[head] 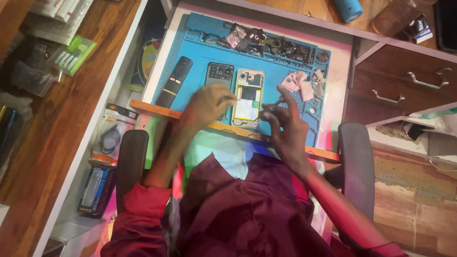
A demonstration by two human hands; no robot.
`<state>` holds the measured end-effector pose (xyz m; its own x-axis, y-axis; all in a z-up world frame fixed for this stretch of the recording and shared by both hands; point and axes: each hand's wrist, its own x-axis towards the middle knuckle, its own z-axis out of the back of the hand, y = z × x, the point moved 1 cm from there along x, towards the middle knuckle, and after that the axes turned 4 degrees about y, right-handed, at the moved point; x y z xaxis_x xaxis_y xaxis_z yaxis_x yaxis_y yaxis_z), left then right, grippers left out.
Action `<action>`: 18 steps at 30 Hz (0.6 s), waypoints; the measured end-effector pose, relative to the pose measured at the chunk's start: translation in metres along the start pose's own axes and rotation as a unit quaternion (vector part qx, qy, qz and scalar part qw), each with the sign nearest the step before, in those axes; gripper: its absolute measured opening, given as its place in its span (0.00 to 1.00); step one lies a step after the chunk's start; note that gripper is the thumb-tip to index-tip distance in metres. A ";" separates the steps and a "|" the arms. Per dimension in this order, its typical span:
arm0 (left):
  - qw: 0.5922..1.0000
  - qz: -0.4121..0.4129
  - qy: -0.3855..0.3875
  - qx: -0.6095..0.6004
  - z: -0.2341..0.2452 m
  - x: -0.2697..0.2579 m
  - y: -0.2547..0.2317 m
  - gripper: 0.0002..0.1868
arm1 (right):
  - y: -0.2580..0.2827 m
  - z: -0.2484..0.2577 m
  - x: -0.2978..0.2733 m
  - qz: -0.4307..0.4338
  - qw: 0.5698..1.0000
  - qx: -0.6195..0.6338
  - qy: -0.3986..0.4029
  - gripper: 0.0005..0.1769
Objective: The person uses a screwdriver to remove screws from a disassembled smartphone lying on a blue work mat. They then use tweezers to carefully lift and remove a small internal component from the phone's chassis. Finally, the person picks up a separate smartphone and presses its power button to turn on the screen.
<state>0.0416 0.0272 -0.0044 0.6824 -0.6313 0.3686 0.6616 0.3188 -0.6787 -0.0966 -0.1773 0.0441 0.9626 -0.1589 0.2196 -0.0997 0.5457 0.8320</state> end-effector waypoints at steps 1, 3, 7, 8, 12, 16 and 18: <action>1.000 0.014 -0.021 0.008 0.008 -0.002 0.005 0.09 | 0.000 -0.002 0.002 0.027 1.000 -0.006 0.013 0.37; 0.997 0.057 -0.038 0.025 0.021 -0.003 0.007 0.11 | -0.002 -0.005 0.003 0.053 0.998 -0.017 0.029 0.37; 0.986 0.152 -0.022 0.064 0.035 -0.003 -0.002 0.14 | -0.006 -0.006 0.002 0.064 0.996 -0.047 0.031 0.38; 0.982 0.170 -0.018 0.076 0.035 -0.003 -0.004 0.15 | -0.006 -0.007 0.002 0.070 0.995 -0.058 0.028 0.39; 0.980 0.176 0.009 0.090 0.032 0.000 -0.008 0.18 | -0.003 -0.010 0.000 0.047 0.997 -0.056 0.030 0.35; 0.977 0.190 0.022 0.097 0.030 -0.001 -0.008 0.19 | 0.008 -0.010 -0.001 0.119 0.988 -0.102 0.017 0.29; 0.979 0.182 0.014 0.096 0.028 -0.002 -0.007 0.19 | 0.013 -0.009 -0.002 0.150 0.980 -0.130 0.003 0.27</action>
<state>0.0437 0.0460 0.0171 0.8764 -0.4699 0.1054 0.4248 0.6513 -0.6288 -0.0975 -0.1627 0.0501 0.9017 0.0456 0.4299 -0.3111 0.7588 0.5722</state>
